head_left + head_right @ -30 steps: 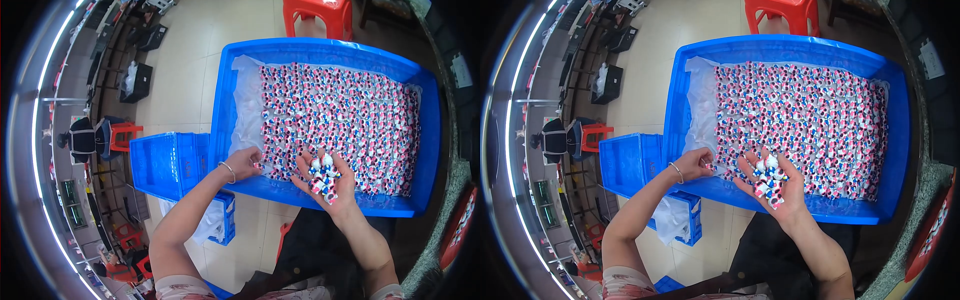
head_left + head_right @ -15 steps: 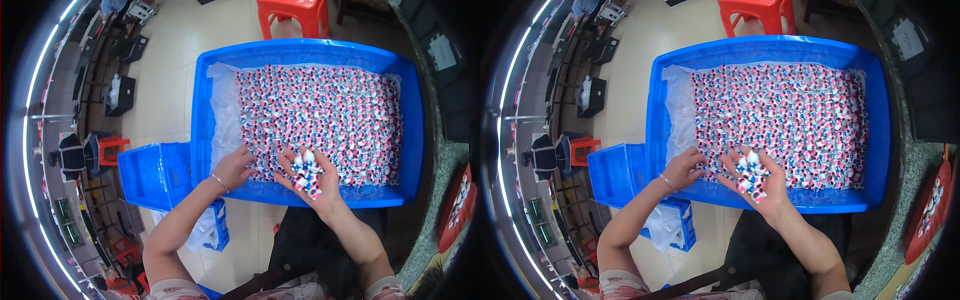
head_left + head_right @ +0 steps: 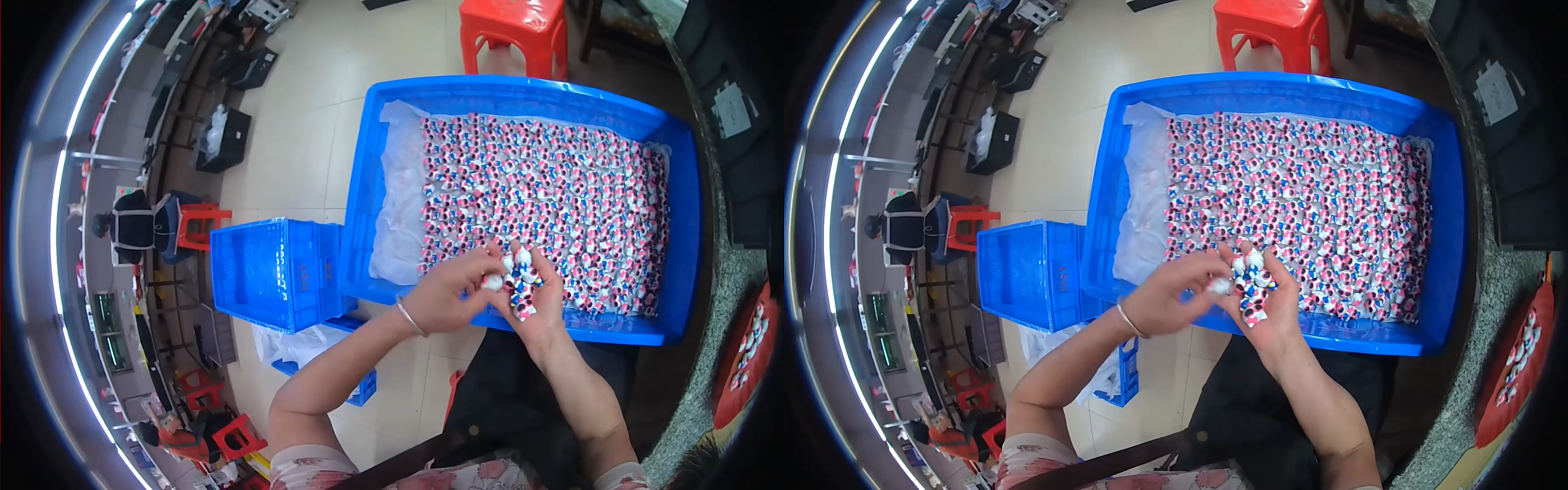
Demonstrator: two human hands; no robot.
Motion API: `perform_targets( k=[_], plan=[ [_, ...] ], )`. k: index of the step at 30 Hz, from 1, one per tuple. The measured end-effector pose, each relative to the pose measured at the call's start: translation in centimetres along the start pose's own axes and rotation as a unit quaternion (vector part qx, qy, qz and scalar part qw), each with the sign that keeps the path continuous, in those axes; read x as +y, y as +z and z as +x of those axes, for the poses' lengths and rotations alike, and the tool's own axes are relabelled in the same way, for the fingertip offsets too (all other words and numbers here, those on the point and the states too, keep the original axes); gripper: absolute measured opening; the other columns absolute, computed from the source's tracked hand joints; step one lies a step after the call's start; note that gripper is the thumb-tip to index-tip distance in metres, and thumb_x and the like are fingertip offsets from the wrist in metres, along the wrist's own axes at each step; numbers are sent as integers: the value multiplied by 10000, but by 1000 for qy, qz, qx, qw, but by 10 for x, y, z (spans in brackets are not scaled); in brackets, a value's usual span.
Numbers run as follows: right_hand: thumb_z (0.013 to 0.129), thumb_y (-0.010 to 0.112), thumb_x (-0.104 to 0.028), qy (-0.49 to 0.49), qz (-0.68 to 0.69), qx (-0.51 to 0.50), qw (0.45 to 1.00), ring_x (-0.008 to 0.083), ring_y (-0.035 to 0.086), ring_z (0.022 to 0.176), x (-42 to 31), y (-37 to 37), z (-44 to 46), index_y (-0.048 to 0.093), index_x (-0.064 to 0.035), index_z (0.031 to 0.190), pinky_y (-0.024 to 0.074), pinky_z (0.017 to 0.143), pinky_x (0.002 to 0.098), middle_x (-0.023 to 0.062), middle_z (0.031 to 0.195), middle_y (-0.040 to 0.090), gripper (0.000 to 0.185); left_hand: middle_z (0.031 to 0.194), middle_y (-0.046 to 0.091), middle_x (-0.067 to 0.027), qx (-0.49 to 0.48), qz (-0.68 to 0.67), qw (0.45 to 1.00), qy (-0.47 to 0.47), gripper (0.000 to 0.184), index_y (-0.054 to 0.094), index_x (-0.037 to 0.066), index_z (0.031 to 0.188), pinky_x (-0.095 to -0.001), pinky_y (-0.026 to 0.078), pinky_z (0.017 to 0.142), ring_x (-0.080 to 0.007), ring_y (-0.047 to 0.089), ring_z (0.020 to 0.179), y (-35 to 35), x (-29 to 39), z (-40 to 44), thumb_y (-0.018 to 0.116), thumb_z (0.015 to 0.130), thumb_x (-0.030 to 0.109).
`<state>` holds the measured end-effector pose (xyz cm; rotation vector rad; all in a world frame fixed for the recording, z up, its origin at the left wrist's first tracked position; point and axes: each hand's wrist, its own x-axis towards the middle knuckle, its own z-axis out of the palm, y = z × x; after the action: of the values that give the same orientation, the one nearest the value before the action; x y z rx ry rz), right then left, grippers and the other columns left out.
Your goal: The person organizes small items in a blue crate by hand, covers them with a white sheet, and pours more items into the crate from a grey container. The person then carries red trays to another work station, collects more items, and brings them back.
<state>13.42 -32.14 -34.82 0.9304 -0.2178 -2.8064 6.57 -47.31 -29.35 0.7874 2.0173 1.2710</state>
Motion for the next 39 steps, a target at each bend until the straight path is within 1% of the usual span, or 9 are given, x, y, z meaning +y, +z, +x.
perform_targets(
  k=[1,4,10,14,16,24,27,30,39],
  plan=[
    [947,468,-296,4,14,-8,1000,339,481,1215,1,-1,1,539,-42,1138,377,997,572,182,1216,560,326,1022,582,-32,0,-207,977,-41,254,575,33,1101,-256,472,783,-95,574,906,-8,-12,-1,621,851,26],
    [938,484,-286,10,28,-4,1000,332,490,1207,-5,6,-3,547,-43,1117,351,1016,578,176,1192,568,308,1018,578,-31,52,-250,959,-122,235,577,34,1089,-254,462,840,-88,551,953,-48,-24,-13,601,857,2],
    [917,497,-275,7,12,-6,1000,328,517,1173,-6,-1,5,577,-36,1054,368,1006,576,178,1166,579,287,992,579,-59,-70,65,971,-221,266,581,51,1080,-280,467,843,-133,556,957,-76,-88,-23,641,821,56],
    [915,475,-270,60,50,-49,996,337,544,1135,-18,-11,-1,574,-11,1049,399,988,565,205,1176,573,308,1055,589,-157,-174,267,943,-93,346,605,98,1165,-360,457,872,-300,567,983,-76,-124,-27,624,822,144],
    [919,478,-264,33,-21,-19,999,337,550,1113,-22,11,-8,566,-4,1037,400,996,546,198,1153,572,300,1025,592,-139,-184,250,934,-174,300,647,104,1102,-356,463,872,-267,576,977,-84,-116,-22,632,807,157],
    [909,526,-253,41,115,-48,991,294,570,962,-30,-1,-41,574,-1,1038,479,883,452,180,1024,575,287,988,651,-81,-187,145,939,-249,187,666,79,1020,-301,490,802,-158,603,925,-73,-99,-25,620,863,172],
    [906,533,-267,38,115,-1,993,303,581,973,-19,-10,-61,569,-4,1035,505,843,440,175,1023,576,296,862,669,-50,-206,188,935,-222,202,659,77,1005,-307,470,785,-115,576,833,-70,-120,-20,618,854,206],
    [908,533,-281,9,96,33,995,313,585,970,-8,-16,-80,590,-25,1031,526,792,452,178,1046,584,290,863,675,-94,-186,247,937,-160,210,661,66,957,-322,481,768,-167,612,816,-67,-133,-31,657,771,164],
    [936,505,-306,25,55,-7,998,300,587,978,-21,-20,-89,600,-61,1033,535,802,432,162,1066,595,280,894,644,-84,-159,195,948,-193,221,689,54,927,-305,506,754,-187,626,819,-60,-122,-24,729,710,52]
  ],
)
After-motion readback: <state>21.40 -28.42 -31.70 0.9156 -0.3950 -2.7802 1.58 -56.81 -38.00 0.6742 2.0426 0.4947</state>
